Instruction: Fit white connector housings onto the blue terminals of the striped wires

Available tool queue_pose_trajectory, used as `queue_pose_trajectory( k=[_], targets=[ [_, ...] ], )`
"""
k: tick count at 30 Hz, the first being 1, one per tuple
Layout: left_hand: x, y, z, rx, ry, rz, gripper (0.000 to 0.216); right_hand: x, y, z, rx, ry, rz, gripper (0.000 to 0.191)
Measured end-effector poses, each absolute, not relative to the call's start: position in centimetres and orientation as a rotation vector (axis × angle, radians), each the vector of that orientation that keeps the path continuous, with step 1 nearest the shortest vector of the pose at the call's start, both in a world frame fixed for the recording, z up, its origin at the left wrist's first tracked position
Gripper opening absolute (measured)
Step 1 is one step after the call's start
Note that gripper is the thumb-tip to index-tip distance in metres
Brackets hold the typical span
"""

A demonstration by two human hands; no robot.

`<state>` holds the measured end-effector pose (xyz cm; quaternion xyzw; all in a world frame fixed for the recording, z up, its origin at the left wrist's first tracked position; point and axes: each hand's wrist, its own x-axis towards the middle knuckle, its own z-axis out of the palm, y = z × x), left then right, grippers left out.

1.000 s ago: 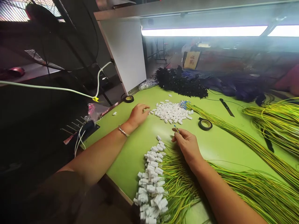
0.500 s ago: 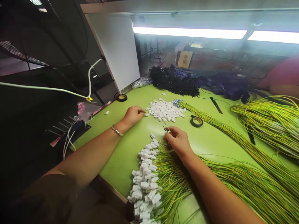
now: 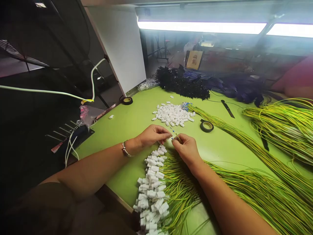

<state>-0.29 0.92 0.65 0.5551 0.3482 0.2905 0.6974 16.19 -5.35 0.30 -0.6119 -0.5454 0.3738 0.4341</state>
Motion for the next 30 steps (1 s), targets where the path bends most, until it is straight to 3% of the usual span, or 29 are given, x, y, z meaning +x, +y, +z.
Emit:
queue_pose_trajectory(
  k=[10, 30],
  targets=[
    [-0.7, 2.0, 0.3, 0.849, 0.666, 0.746, 0.030, 16.6, -5.6, 0.6, -1.465, -1.390, 1.099, 0.034],
    [-0.4, 1.4, 0.5, 1.068, 0.563, 0.784, 0.032, 16.7, -5.5, 1.0, -1.429, -1.266, 1.344, 0.032]
  ],
)
